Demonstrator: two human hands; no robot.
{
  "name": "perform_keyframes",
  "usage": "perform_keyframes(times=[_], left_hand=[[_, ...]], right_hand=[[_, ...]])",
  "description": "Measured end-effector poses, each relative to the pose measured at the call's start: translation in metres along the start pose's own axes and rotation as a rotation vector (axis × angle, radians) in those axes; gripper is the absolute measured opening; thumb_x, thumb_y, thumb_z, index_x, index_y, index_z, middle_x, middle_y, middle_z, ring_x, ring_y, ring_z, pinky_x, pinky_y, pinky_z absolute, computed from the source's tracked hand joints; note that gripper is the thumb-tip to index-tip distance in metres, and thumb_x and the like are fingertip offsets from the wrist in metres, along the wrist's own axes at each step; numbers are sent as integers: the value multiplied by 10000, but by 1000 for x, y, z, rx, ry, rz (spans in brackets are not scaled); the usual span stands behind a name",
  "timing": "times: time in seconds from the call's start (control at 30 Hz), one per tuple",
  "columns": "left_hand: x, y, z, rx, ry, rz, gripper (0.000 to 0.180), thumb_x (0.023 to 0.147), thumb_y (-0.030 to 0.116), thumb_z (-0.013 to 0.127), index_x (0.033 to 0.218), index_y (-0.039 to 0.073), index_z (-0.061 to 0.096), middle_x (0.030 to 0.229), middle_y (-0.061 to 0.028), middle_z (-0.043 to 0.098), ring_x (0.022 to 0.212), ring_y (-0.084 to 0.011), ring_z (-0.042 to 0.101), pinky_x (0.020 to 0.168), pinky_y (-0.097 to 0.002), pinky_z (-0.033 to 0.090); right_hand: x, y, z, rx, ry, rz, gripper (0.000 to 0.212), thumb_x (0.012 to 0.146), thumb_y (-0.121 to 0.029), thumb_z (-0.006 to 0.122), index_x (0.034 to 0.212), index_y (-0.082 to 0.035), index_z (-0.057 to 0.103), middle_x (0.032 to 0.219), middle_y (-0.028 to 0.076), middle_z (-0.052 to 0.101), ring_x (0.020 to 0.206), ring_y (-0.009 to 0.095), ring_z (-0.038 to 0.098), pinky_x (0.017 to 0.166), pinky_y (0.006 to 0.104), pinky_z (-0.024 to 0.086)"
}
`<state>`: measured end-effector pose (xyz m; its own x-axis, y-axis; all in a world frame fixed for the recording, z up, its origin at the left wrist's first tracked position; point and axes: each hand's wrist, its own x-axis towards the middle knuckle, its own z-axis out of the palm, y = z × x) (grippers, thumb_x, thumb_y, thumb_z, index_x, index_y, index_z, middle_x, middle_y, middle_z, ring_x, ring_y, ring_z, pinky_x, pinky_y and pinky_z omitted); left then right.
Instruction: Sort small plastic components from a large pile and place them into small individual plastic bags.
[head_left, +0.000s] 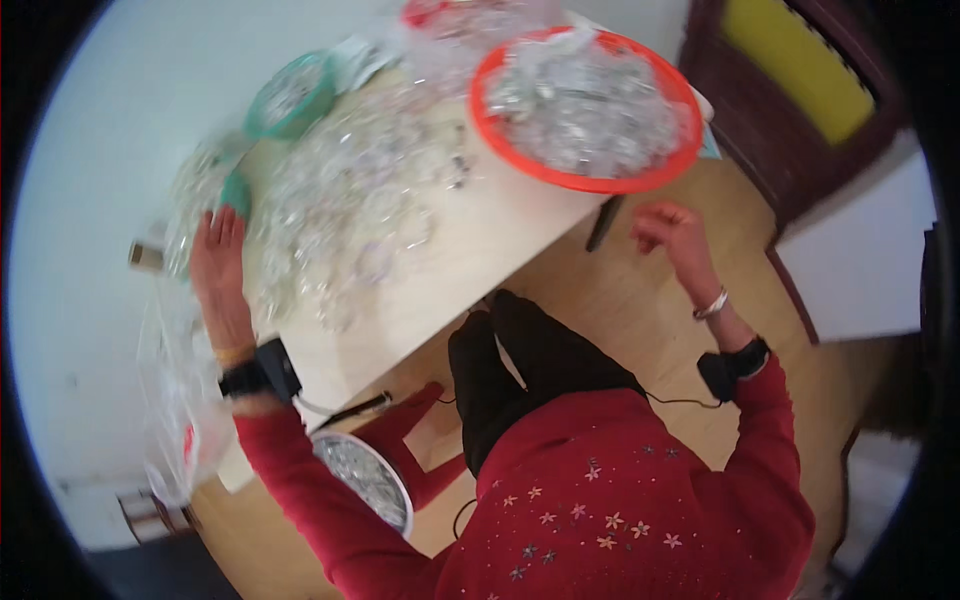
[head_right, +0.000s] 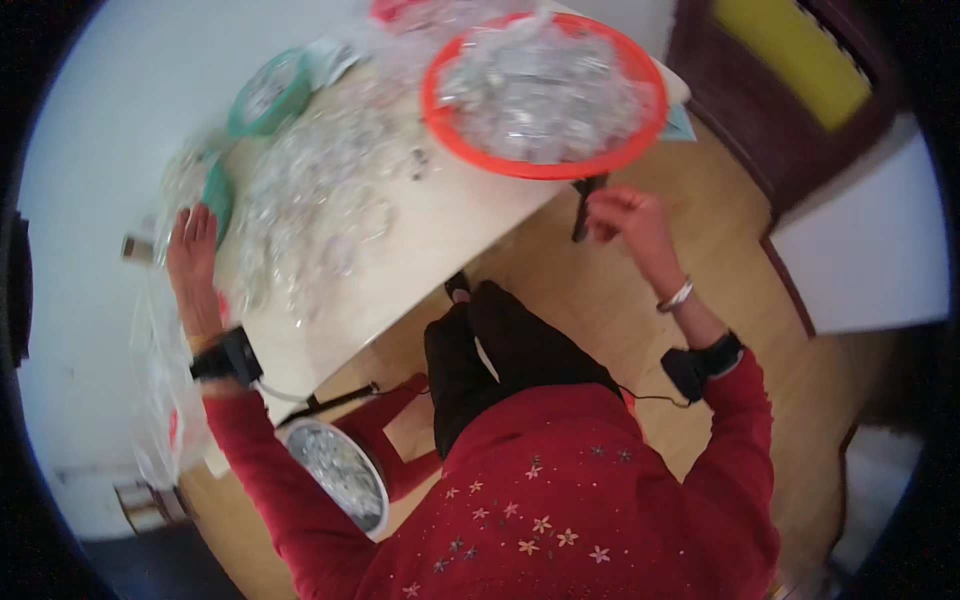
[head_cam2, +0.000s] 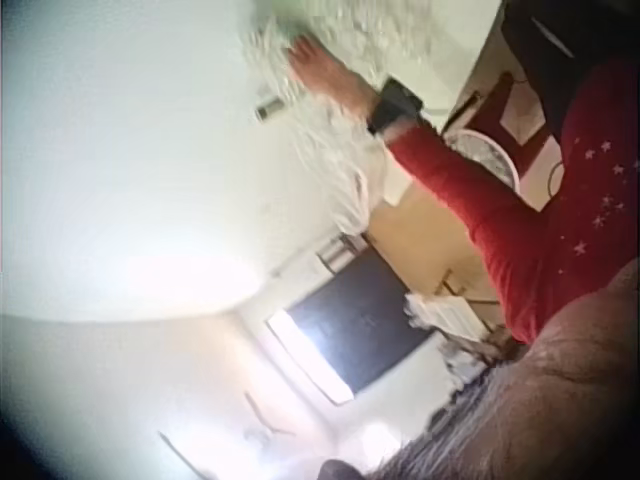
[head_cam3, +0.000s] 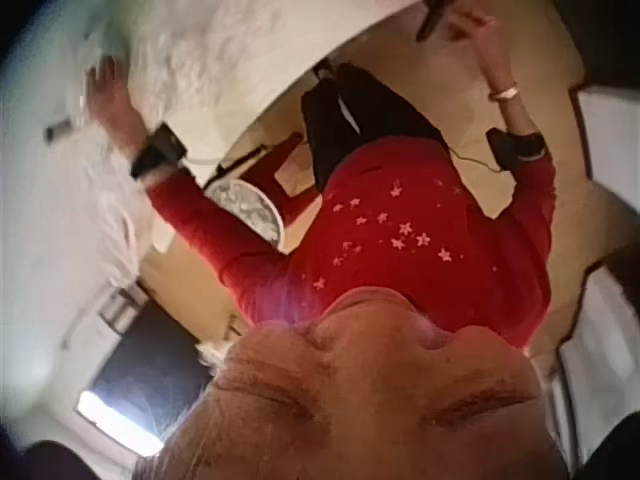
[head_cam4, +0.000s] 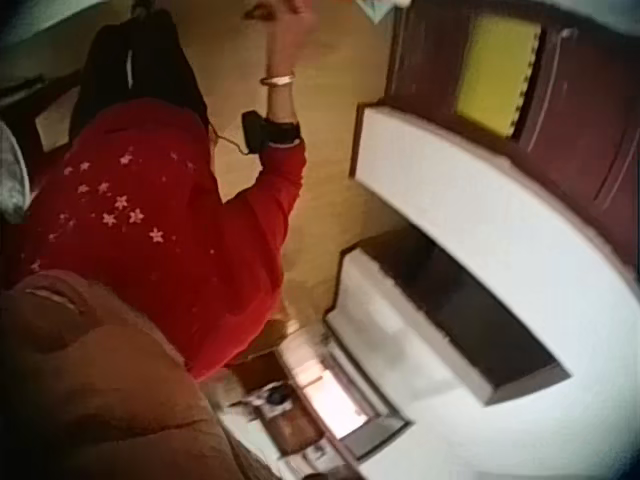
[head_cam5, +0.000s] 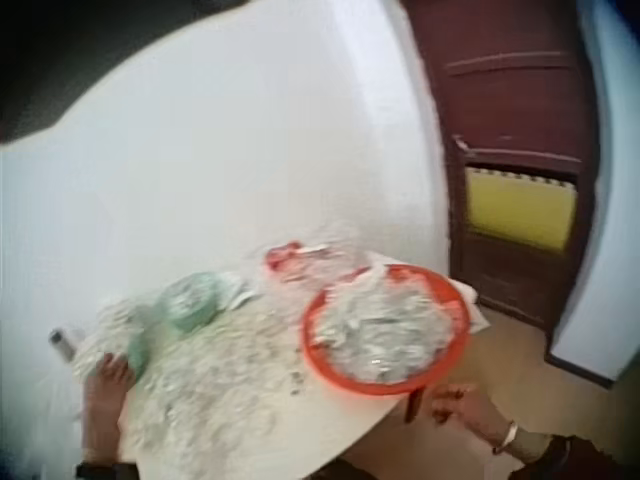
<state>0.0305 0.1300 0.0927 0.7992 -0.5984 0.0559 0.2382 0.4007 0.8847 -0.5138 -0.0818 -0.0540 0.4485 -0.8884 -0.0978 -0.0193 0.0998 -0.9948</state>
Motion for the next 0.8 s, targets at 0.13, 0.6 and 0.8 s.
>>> perform_keyframes(times=[0.13, 0.6, 0.8], left_hand=[[-30, -85, 38, 160, -315, -246, 164, 891, 86, 539, 1031, 16, 588, 938, -66, 639, 819, -149, 593, 717, -276, 476], [-157, -182, 109, 238, -455, -582, 195, 867, 91, 576, 1042, 4, 579, 946, -94, 629, 784, -157, 586, 731, -262, 479], [-194, -178, 124, 526, -376, -514, 228, 861, 44, 543, 1079, -14, 576, 941, -88, 618, 844, -182, 583, 796, -286, 460]], right_hand=[[35, 6, -78, -85, 482, -124, 270, 824, -147, 625, 1040, 15, 622, 811, 76, 643, 734, 129, 620, 641, 256, 486], [147, 18, -138, -63, 527, -14, 382, 686, -279, 765, 916, 5, 653, 829, 76, 659, 680, 150, 635, 551, 300, 511], [73, 38, -116, 93, 497, -18, 220, 755, -104, 700, 945, -3, 654, 851, 51, 674, 725, 119, 634, 657, 255, 503]])
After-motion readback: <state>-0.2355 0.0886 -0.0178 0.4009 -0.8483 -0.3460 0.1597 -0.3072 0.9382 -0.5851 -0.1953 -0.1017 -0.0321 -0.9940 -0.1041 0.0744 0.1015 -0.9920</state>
